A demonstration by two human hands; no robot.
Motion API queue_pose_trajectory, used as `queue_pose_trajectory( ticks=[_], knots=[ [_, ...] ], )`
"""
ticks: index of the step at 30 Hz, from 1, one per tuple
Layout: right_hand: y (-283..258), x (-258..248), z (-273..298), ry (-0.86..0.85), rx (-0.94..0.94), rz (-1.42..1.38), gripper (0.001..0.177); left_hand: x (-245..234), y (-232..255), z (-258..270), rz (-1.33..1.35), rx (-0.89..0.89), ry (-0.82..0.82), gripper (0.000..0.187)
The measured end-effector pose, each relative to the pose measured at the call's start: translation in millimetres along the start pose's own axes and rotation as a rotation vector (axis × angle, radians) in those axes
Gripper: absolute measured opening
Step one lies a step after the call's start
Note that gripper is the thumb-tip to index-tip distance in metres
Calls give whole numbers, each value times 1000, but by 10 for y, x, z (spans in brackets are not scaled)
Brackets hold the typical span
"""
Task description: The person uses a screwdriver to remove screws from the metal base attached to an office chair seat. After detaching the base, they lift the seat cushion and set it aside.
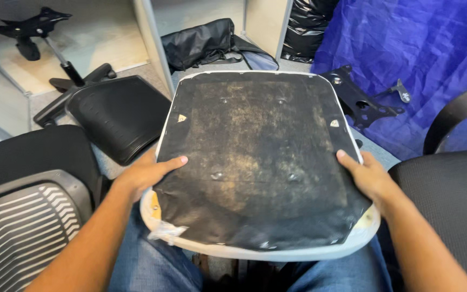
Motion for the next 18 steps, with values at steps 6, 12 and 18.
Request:
queue_pose_trajectory(
  ticks=[6,12,18],
  knots=[
    [-66,18,-125,-85,-87,86,51,214,-141,704,306,-102,225,51],
    [-33,112,-124,-114,-113,89,50,121,-327,831,410,-146,301,49],
    [-46,255,-125,-85,-105,44,53,-120,-431,570,389,-179,310,56]
  ],
)
Point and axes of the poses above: each hand's wrist, its own z-axis away from the middle knuckle, its own x-axis out of the palm, y = z × x, the point moved 3 cm from there along -z, towards the middle knuckle, and after that the axes turned 15 degrees about x, right-handed, at the moved point
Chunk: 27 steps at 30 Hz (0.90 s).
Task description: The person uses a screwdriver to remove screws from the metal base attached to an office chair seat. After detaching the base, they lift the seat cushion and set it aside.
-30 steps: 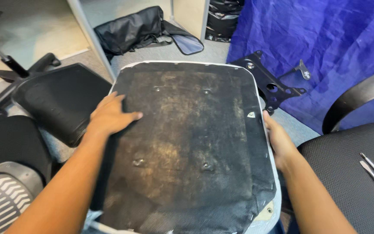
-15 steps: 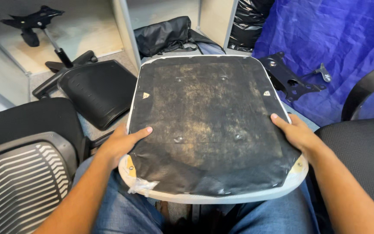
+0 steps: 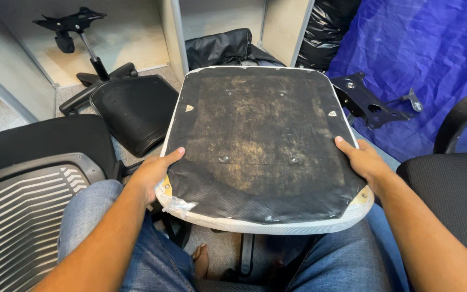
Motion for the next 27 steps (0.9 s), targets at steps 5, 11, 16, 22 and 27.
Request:
queue_pose_trajectory(
  ticks=[5,11,16,22,27],
  knots=[
    [-68,135,10,42,47,-38,60,-143,63,-153,-35,-31,16,60],
    [-166,260,-26,19,73,-52,60,-266,95,-317,-83,-36,38,62],
    [-289,412,-162,-109,64,-118,64,-382,111,-493,9,-86,34,60],
    [-465,693,-348,-127,41,-136,62,-647,181,-650,4,-76,90,52],
    [-665,921,-485,-212,8,-66,61,-864,153,-590,51,-56,107,50]
  ],
)
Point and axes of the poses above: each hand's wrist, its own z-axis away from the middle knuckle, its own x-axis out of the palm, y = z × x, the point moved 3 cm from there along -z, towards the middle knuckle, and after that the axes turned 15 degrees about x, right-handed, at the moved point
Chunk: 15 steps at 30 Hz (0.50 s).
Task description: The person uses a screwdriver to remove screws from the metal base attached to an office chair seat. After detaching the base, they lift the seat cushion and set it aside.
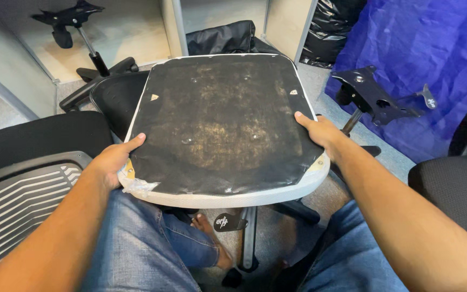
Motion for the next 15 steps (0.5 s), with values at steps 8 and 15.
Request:
queue_pose_trajectory(
  ticks=[8,15],
  knots=[
    [16,16,17,34,-12,6,63,-70,-58,-47,22,66,6,50],
    [213,100,189,126,22,-69,66,-145,29,-170,1,133,25,43]
  ],
)
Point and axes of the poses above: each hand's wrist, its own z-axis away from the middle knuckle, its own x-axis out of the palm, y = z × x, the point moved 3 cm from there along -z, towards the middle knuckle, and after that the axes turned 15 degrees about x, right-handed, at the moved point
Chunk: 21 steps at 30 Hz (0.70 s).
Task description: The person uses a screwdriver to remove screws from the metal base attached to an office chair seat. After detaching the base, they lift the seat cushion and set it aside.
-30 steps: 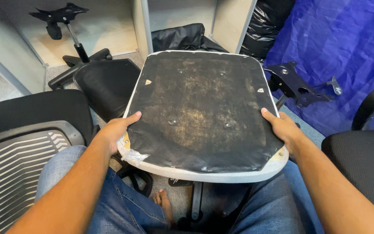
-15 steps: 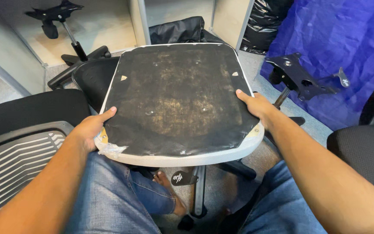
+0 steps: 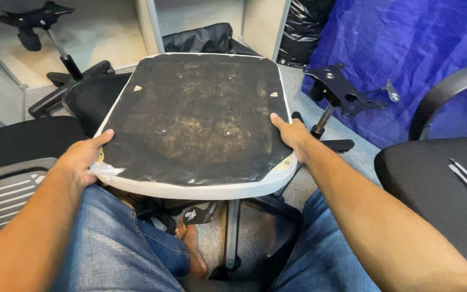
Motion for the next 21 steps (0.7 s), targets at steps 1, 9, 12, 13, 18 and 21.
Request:
queue_pose_trajectory(
  ticks=[1,9,12,13,18,21],
  knots=[
    [44,-6,17,5,-1,-9,65,10,-13,-11,21,-1,3,43],
    [112,-46,65,-29,9,35,58,-40,-21,32,-95,63,116,46],
    [128,-48,10,-60,23,20,58,-20,-18,80,-25,133,64,42],
    [135,-48,-14,-80,21,3,57,-10,0,89,2,163,42,40],
    [15,-17,-191,-97,-1,0,57,55,12,82,21,187,106,35],
    [-117,61,-334,-131,16,15,56,35,40,48,-13,199,179,35]
  ],
)
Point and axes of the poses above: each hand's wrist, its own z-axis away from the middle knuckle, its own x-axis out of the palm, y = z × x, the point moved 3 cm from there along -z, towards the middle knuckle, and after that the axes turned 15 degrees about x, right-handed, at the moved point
